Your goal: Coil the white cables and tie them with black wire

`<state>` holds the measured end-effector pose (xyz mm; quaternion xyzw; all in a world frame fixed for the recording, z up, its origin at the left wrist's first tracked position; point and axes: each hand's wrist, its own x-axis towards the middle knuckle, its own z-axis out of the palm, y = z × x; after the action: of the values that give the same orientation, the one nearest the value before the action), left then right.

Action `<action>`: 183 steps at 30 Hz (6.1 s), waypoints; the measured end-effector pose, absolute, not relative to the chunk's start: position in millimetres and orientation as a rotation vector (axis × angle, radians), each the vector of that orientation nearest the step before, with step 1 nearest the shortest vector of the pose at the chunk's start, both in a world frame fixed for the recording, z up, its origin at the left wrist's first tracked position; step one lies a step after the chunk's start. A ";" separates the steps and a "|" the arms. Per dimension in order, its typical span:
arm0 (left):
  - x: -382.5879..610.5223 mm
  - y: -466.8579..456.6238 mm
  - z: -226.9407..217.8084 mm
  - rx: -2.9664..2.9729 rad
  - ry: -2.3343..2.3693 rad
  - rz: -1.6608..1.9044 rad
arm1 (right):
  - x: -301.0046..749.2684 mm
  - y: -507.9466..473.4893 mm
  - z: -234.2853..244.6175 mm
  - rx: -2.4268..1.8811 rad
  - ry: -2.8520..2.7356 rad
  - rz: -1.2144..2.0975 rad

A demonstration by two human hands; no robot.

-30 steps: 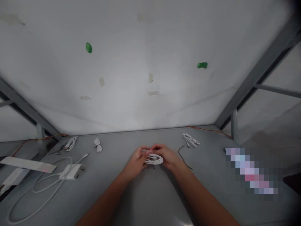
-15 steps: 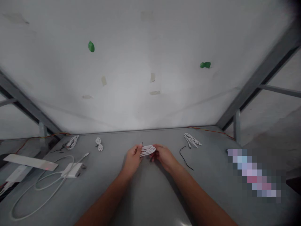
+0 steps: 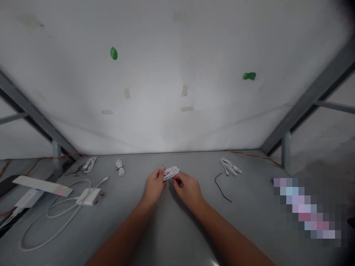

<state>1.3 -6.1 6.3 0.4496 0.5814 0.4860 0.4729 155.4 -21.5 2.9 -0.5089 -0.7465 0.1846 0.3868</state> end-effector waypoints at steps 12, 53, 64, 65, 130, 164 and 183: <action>-2.6 -6.1 11.3 1.473 1.671 1.041 | 150.6 -25.7 2.7 -0.993 -2.294 -0.147; 2.2 -28.6 26.4 2.109 1.532 0.717 | 152.1 -12.7 -1.3 -1.076 -2.151 -0.160; 15.3 -31.6 28.0 2.009 1.639 0.823 | 151.8 -5.2 -2.9 -1.292 -1.764 0.547; 16.2 -31.4 28.6 1.934 1.582 0.891 | 155.1 -2.4 -3.1 -1.291 -1.700 0.651; -25.9 2.3 -3.4 2.230 1.456 0.909 | 188.6 18.9 -11.9 -1.550 -2.158 0.276; -38.2 7.8 -17.6 2.374 2.005 0.368 | 182.2 12.7 -5.6 -1.779 -2.300 0.197; -9.7 -17.7 -4.0 2.681 1.331 0.546 | 219.5 23.7 7.9 -2.105 -1.828 -0.065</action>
<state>-9.7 -17.7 -4.0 0.8801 0.4369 0.1791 0.0497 219.5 23.7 7.9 -0.7432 -0.6453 -0.0229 0.1754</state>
